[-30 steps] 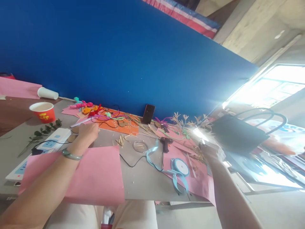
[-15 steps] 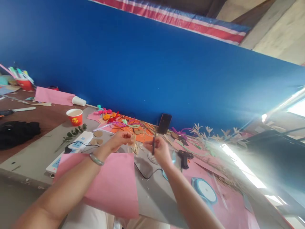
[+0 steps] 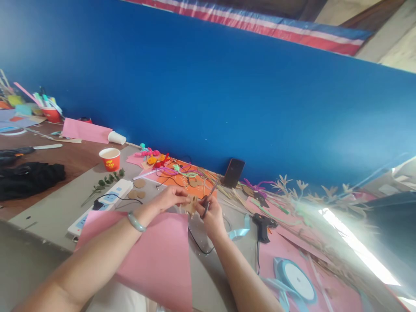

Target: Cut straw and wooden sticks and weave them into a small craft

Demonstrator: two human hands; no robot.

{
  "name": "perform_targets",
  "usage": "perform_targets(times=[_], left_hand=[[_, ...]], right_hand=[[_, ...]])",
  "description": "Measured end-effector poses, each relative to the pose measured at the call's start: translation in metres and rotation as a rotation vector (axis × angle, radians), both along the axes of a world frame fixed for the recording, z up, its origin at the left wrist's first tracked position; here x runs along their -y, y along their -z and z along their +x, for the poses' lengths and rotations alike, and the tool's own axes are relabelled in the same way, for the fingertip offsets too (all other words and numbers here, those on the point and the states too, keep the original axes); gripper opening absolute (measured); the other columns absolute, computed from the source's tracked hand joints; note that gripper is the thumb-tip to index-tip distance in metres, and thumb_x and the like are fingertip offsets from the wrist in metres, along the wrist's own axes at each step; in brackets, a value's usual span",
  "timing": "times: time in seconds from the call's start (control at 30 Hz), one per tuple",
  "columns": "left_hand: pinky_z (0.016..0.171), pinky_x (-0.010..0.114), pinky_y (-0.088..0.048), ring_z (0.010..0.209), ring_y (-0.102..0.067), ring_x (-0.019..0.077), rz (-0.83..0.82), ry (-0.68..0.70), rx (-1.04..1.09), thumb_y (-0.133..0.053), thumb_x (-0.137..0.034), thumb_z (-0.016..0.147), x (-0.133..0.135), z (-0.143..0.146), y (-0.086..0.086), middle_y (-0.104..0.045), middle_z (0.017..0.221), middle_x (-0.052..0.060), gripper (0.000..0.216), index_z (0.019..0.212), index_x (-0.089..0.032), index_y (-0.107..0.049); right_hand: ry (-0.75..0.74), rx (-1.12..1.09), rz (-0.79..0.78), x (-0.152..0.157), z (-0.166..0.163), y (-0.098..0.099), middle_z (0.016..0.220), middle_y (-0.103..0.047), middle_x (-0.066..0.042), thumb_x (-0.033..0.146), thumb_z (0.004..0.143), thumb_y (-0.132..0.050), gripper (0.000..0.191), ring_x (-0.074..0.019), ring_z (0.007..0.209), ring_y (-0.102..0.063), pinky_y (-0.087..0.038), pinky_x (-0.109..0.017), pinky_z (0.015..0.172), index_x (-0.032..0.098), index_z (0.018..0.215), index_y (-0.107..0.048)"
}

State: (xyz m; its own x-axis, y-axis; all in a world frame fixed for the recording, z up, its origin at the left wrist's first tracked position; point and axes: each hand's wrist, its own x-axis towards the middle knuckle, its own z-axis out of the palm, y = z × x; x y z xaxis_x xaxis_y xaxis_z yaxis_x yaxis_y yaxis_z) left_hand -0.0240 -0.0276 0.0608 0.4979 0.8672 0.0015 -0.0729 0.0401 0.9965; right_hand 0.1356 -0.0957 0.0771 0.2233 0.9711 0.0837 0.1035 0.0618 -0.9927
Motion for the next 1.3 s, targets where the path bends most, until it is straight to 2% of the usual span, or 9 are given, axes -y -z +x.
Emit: perform_targets(times=[0.1, 0.23, 0.37, 0.57, 0.83, 1.03, 1.17, 1.3], left_hand=[[0.05, 0.018, -0.036, 0.053, -0.049, 0.0073, 0.01, 0.012, -0.035, -0.07, -0.028, 0.065, 0.0, -0.001, 0.0, -0.057, 0.058, -0.001, 0.016, 0.068, -0.013, -0.065], [0.048, 0.018, -0.039, 0.059, -0.055, 0.0098, -0.085, 0.003, -0.072, -0.071, -0.03, 0.064, 0.003, 0.0, -0.001, -0.062, 0.068, 0.001, 0.019, 0.073, -0.014, -0.065], [0.057, 0.024, -0.048, 0.063, -0.059, 0.0122, -0.15, 0.052, -0.019, -0.073, -0.028, 0.062, 0.008, 0.003, -0.001, -0.063, 0.069, 0.002, 0.021, 0.072, -0.013, -0.063], [0.064, 0.028, -0.051, 0.06, -0.062, 0.0125, -0.16, 0.117, 0.033, -0.07, -0.021, 0.064, 0.009, 0.004, 0.001, -0.063, 0.064, 0.002, 0.016, 0.068, -0.013, -0.058], [0.064, 0.028, -0.05, 0.058, -0.06, 0.0117, -0.197, 0.028, -0.001, -0.065, -0.013, 0.06, 0.007, 0.003, -0.005, -0.061, 0.063, 0.0, 0.013, 0.068, -0.013, -0.055], [0.057, 0.022, -0.043, 0.057, -0.054, 0.0099, -0.067, 0.095, -0.034, -0.061, -0.012, 0.059, 0.009, 0.005, -0.001, -0.056, 0.062, -0.003, 0.02, 0.079, -0.013, -0.059], [0.047, 0.019, -0.031, 0.048, -0.044, 0.0071, 0.024, 0.089, -0.095, -0.057, -0.019, 0.064, 0.01, 0.006, 0.003, -0.045, 0.052, -0.006, 0.006, 0.065, -0.013, -0.055], [0.046, 0.02, -0.029, 0.046, -0.041, 0.0072, 0.056, 0.02, -0.151, -0.056, -0.019, 0.062, 0.008, 0.007, 0.005, -0.042, 0.048, -0.007, 0.008, 0.059, -0.015, -0.05]], right_hand=[[-0.001, 0.011, -0.013, 0.0, 0.003, 0.0, 0.053, -0.044, 0.008, 0.027, 0.065, -0.062, 0.024, -0.0066, 0.046, -0.034, -0.027, -0.02, 0.046, 0.02, 0.074, -0.041], [0.002, 0.005, -0.01, -0.002, 0.006, 0.004, 0.054, -0.043, 0.009, 0.025, 0.065, -0.06, 0.021, -0.0059, 0.045, -0.034, -0.027, -0.019, 0.045, 0.02, 0.075, -0.041], [-0.036, 0.037, 0.002, -0.003, 0.005, 0.008, 0.055, -0.044, 0.009, 0.021, 0.063, -0.058, 0.021, -0.0072, 0.046, -0.039, -0.031, -0.02, 0.045, 0.02, 0.076, -0.042], [-0.104, 0.087, 0.052, -0.003, 0.003, 0.012, 0.064, -0.053, 0.006, 0.017, 0.055, -0.064, 0.029, -0.0086, 0.053, -0.047, -0.037, -0.02, 0.049, 0.02, 0.075, -0.043], [-0.059, 0.102, -0.02, -0.007, 0.008, 0.012, 0.054, -0.049, 0.008, 0.021, 0.06, -0.057, 0.016, -0.0065, 0.044, -0.043, -0.032, -0.019, 0.043, 0.019, 0.073, -0.046], [-0.103, 0.054, -0.037, -0.006, 0.006, 0.015, 0.047, -0.046, 0.01, 0.019, 0.06, -0.056, 0.017, -0.0055, 0.039, -0.038, -0.029, -0.018, 0.04, 0.02, 0.073, -0.045], [-0.122, 0.063, -0.028, -0.006, 0.004, 0.02, 0.046, -0.046, 0.01, 0.018, 0.059, -0.056, 0.018, -0.0056, 0.038, -0.039, -0.031, -0.018, 0.039, 0.02, 0.073, -0.045], [-0.116, 0.074, -0.034, -0.008, 0.006, 0.02, 0.044, -0.046, 0.01, 0.02, 0.059, -0.057, 0.017, -0.0058, 0.037, -0.038, -0.03, -0.018, 0.038, 0.02, 0.071, -0.044]])
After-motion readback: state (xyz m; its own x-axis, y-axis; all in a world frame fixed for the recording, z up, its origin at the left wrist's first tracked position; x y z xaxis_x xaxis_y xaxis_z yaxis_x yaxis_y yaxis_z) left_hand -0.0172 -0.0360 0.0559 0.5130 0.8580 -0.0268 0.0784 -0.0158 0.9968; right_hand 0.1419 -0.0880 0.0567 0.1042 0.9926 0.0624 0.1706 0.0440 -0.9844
